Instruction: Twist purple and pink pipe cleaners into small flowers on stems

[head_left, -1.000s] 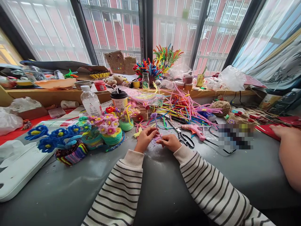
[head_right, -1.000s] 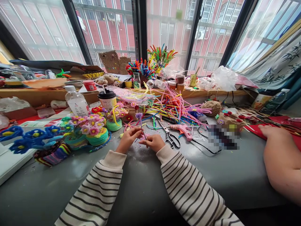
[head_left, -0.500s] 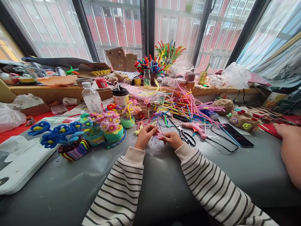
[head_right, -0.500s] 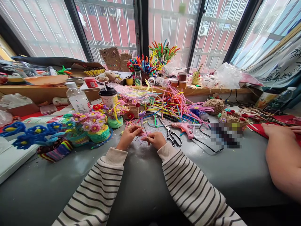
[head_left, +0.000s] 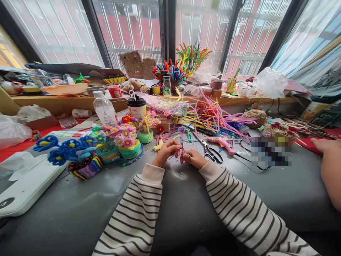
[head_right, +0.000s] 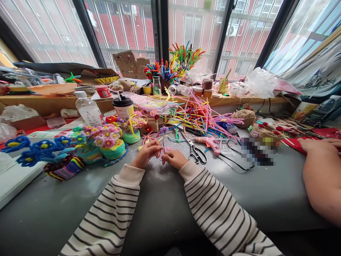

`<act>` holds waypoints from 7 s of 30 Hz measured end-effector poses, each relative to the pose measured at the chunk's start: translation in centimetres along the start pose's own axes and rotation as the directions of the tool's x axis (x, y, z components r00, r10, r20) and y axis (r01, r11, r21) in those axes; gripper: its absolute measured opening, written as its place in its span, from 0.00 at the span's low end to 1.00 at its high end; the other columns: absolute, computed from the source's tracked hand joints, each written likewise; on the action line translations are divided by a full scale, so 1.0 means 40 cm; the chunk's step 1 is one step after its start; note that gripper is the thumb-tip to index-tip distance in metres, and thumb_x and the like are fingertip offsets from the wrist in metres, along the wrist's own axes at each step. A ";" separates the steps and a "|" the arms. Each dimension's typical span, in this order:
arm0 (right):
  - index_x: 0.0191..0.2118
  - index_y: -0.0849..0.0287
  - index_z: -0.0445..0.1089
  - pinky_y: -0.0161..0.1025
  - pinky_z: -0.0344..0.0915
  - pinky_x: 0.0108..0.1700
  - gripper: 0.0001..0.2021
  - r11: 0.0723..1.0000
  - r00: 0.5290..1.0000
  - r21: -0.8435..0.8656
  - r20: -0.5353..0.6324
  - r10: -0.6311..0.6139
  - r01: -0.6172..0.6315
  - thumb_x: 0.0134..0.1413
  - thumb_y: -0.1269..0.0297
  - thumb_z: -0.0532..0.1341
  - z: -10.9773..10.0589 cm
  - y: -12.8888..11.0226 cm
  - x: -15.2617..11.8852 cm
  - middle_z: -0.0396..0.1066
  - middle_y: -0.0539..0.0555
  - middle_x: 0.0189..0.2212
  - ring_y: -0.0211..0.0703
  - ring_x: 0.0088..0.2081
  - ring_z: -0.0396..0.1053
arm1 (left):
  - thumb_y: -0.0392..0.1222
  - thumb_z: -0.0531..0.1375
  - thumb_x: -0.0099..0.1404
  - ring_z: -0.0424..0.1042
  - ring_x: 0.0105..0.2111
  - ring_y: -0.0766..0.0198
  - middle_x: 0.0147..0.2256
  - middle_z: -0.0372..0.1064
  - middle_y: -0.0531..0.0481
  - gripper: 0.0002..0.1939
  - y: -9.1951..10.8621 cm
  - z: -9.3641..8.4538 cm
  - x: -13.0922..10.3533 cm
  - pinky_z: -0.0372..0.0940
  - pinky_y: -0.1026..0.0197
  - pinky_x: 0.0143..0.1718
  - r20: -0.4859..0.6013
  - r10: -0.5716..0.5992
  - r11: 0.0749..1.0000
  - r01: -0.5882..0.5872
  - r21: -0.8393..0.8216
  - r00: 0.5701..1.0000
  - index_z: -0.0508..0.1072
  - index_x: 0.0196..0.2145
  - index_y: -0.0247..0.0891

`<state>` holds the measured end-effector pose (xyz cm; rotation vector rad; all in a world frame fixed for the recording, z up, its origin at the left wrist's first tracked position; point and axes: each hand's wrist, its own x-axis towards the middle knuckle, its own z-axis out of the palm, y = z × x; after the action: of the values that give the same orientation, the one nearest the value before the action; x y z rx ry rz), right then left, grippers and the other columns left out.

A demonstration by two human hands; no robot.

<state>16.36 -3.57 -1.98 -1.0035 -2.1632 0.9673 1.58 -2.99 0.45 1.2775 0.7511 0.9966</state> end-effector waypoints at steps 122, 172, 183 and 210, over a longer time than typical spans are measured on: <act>0.12 0.62 0.59 0.32 0.43 0.20 0.27 0.982 0.988 0.172 -0.115 0.104 -0.084 0.39 0.40 0.48 0.016 0.000 0.000 0.47 0.45 0.09 0.29 0.15 0.45 | 0.41 0.52 0.52 0.54 0.18 0.73 0.16 0.52 0.58 0.08 -0.005 0.001 0.005 0.51 0.66 0.22 0.047 0.216 0.930 -0.220 0.293 0.975 0.58 0.20 0.35; 0.11 0.63 0.60 0.31 0.42 0.19 0.30 0.976 0.986 0.200 -0.122 0.111 -0.085 0.34 0.36 0.48 0.021 0.003 0.009 0.47 0.44 0.08 0.27 0.14 0.45 | 0.43 0.50 0.53 0.54 0.19 0.72 0.17 0.52 0.57 0.10 -0.013 -0.003 0.005 0.52 0.65 0.23 0.020 0.215 0.919 -0.210 0.333 0.976 0.55 0.19 0.37; 0.10 0.63 0.60 0.30 0.46 0.20 0.27 0.985 0.985 0.143 -0.133 0.111 -0.092 0.36 0.41 0.52 0.024 0.007 0.007 0.52 0.46 0.08 0.28 0.15 0.49 | 0.41 0.49 0.52 0.54 0.17 0.71 0.14 0.53 0.57 0.09 -0.010 -0.004 0.001 0.51 0.65 0.22 0.007 0.193 0.940 -0.187 0.287 0.981 0.54 0.18 0.37; 0.09 0.62 0.60 0.31 0.47 0.20 0.27 0.980 0.979 0.182 -0.169 0.116 -0.085 0.33 0.40 0.53 0.031 0.010 0.011 0.52 0.46 0.07 0.30 0.15 0.49 | 0.41 0.49 0.50 0.54 0.16 0.72 0.13 0.54 0.56 0.10 -0.014 -0.010 0.008 0.51 0.65 0.20 0.002 0.197 0.929 -0.187 0.318 0.980 0.54 0.15 0.38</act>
<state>15.38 -3.48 -2.95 -1.0800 -1.8624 1.0512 1.43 -2.54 -0.16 1.6434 0.8457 1.0841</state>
